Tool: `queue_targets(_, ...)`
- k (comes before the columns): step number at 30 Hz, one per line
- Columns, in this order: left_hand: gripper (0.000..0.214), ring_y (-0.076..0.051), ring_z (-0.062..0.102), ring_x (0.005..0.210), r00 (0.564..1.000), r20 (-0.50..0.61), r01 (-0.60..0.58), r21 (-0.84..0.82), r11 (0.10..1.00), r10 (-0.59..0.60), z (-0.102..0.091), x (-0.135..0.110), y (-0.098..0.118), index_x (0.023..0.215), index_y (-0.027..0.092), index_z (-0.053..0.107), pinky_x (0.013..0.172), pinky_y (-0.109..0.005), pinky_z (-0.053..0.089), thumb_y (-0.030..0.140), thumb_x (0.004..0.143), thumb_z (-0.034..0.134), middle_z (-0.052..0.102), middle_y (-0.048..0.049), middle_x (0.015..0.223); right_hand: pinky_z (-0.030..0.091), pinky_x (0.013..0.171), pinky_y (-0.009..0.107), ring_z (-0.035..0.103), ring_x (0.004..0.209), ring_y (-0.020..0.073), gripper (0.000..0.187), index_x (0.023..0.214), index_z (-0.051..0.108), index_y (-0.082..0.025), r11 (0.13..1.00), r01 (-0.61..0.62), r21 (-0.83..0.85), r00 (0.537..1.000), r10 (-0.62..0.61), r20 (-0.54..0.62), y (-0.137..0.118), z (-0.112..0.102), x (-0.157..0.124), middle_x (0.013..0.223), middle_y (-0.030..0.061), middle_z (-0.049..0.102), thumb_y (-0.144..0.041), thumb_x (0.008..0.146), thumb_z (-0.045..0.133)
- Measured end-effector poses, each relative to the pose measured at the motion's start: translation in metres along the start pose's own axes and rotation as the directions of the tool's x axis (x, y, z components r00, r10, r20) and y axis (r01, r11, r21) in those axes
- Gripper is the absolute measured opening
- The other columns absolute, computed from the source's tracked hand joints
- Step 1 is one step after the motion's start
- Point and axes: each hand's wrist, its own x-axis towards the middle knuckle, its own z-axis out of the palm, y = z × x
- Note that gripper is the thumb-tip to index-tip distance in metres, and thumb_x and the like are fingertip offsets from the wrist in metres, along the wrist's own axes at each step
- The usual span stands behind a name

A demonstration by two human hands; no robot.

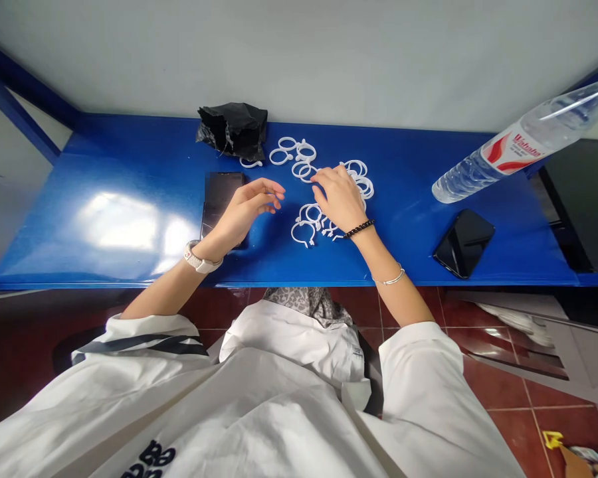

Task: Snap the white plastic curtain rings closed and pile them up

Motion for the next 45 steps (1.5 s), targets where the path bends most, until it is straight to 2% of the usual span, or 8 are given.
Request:
queue_targets(5,0.015,-0.009,0.059,0.071,1.000,0.008,0.006,0.002,1.000,-0.006,0.000,0.001,-0.002,0.087,0.017,0.068,0.070,-0.023,0.048,0.015,0.080,0.056,0.068,-0.0022,0.088,0.047,0.104,0.062,0.059,0.117,0.0370,0.033,0.122,0.067,-0.013,0.999,0.005,-0.049,0.999,-0.003,0.039,0.009,0.012,0.006,0.126,0.0160,0.069,-0.021,0.099,0.045)
queue_targets(13,0.014,-0.009,0.059,0.070,1.000,0.013,0.014,-0.002,1.000,-0.014,-0.001,0.001,0.000,0.085,0.016,0.068,0.069,-0.023,0.047,0.014,0.078,0.057,0.067,-0.0018,0.084,0.051,0.101,0.054,0.061,0.114,0.0341,0.031,0.120,0.066,-0.013,1.000,0.017,-0.010,0.994,-0.015,0.109,0.011,0.016,0.010,0.125,0.0176,0.065,-0.020,0.098,0.045)
queue_targets(27,0.013,-0.010,0.060,0.069,1.000,0.000,0.022,0.030,0.999,-0.022,0.000,0.003,-0.003,0.083,0.017,0.067,0.069,-0.024,0.046,0.015,0.077,0.057,0.068,-0.0013,0.081,0.052,0.087,0.044,0.061,0.099,0.0277,0.006,0.095,0.061,-0.018,0.979,0.083,0.187,0.982,-0.112,0.155,-0.003,0.027,0.016,0.103,0.0120,0.065,-0.014,0.092,0.058)
queue_targets(33,0.014,-0.009,0.059,0.068,0.999,-0.039,0.031,0.086,0.996,-0.028,-0.002,0.004,-0.004,0.084,0.016,0.067,0.068,-0.023,0.047,0.012,0.076,0.057,0.066,-0.0010,0.083,0.049,0.081,0.036,0.061,0.089,0.0232,0.010,0.088,0.061,-0.017,0.966,0.045,0.255,0.970,-0.103,0.219,-0.009,0.026,0.021,0.095,0.0090,0.063,-0.008,0.089,0.058)
queue_targets(37,0.016,-0.011,0.062,0.075,0.991,-0.130,0.003,0.207,0.978,0.024,-0.005,0.005,-0.009,0.093,0.016,0.068,0.068,-0.023,0.048,0.015,0.080,0.059,0.067,-0.0034,0.094,0.048,0.083,0.039,0.058,0.090,0.0248,0.011,0.086,0.059,-0.018,0.958,0.119,0.260,0.955,-0.182,0.232,-0.010,0.021,0.019,0.092,0.0089,0.061,-0.011,0.092,0.053)
queue_targets(40,0.021,-0.011,0.062,0.072,0.977,-0.195,-0.019,0.331,0.943,0.088,-0.008,0.006,-0.012,0.105,0.017,0.069,0.064,-0.023,0.048,0.023,0.086,0.062,0.068,-0.0052,0.103,0.049,0.084,0.041,0.057,0.093,0.0255,0.011,0.089,0.057,-0.020,0.929,0.206,0.308,0.949,-0.267,0.169,-0.013,0.014,0.015,0.095,0.0093,0.061,-0.014,0.095,0.050)
queue_targets(42,0.022,-0.009,0.056,0.060,0.983,-0.171,0.003,0.352,0.936,0.061,-0.008,0.005,-0.011,0.104,0.017,0.069,0.058,-0.023,0.044,0.032,0.090,0.062,0.070,-0.0050,0.097,0.050,0.088,0.043,0.058,0.096,0.0261,0.013,0.091,0.057,-0.021,0.910,0.263,0.321,0.943,-0.312,0.111,-0.018,0.009,0.010,0.099,0.0103,0.061,-0.016,0.098,0.047)
queue_targets(45,0.032,-0.009,0.047,0.050,0.999,-0.048,0.023,0.298,0.954,-0.009,-0.008,0.005,-0.008,0.088,0.016,0.070,0.051,-0.024,0.037,0.046,0.093,0.060,0.069,-0.0038,0.078,0.051,0.091,0.045,0.059,0.101,0.0269,0.016,0.092,0.058,-0.021,0.887,0.322,0.330,0.928,-0.365,0.075,-0.027,0.004,0.003,0.104,0.0114,0.061,-0.016,0.099,0.045)
